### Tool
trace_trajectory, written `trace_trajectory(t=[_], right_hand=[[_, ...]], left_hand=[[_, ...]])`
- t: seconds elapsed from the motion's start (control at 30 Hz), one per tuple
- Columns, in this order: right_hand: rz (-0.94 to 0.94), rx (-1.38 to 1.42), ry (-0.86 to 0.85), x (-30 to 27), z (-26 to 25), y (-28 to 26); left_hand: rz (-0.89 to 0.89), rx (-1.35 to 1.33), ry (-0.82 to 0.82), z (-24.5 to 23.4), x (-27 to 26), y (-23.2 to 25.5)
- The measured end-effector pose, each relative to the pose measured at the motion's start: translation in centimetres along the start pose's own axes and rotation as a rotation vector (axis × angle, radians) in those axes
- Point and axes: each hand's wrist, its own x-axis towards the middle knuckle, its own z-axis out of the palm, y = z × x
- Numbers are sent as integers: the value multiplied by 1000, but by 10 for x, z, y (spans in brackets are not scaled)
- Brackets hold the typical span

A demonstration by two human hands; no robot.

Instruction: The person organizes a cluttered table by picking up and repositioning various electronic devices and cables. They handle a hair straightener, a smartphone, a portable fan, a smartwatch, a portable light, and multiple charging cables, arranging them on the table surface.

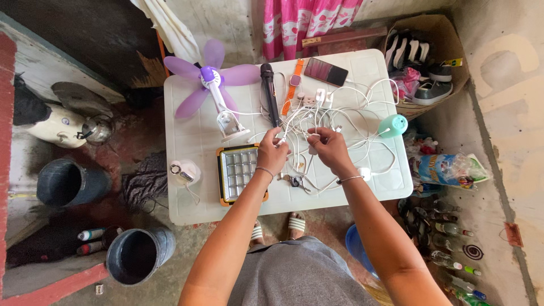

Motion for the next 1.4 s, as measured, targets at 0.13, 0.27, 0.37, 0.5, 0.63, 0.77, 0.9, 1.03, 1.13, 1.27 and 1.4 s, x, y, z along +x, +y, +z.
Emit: trace_trajectory(t=[0.13, 0.27, 0.37, 0.5, 0.63, 0.77, 0.9, 1.03, 1.13, 1.27, 1.4], right_hand=[[34, 39, 48, 7, -6, 1], [-2, 174, -20, 11, -23, 0], [-6, 342, -122, 11, -38, 0], [48, 375, -107, 12, -46, 4], [79, 334, -41, 14, -40, 10], [30, 266, -59, 10, -27, 10], [-38, -5, 1, 1, -9, -7], [-353, -283, -6, -14, 8, -21], [-519, -465, -31, -13, 18, -15], [-420, -412, 62, -2, 34, -4], [-290, -434, 147, 3, 38, -4]], left_hand=[[1, -21, 19, -2, 4, -4], [38, -27, 68, -11, 6, -7], [37, -45, 87, -14, 7, -8], [37, -70, 86, -8, 7, -8], [41, -66, 111, 7, 3, -9], [89, 9, 114, 16, 0, -14], [173, 175, 147, 21, 2, -28], [366, 242, 81, 22, 9, -26], [299, 218, -3, 21, 6, -11], [222, 117, -108, 8, 8, 17], [311, 190, 1, -27, 43, 10]])
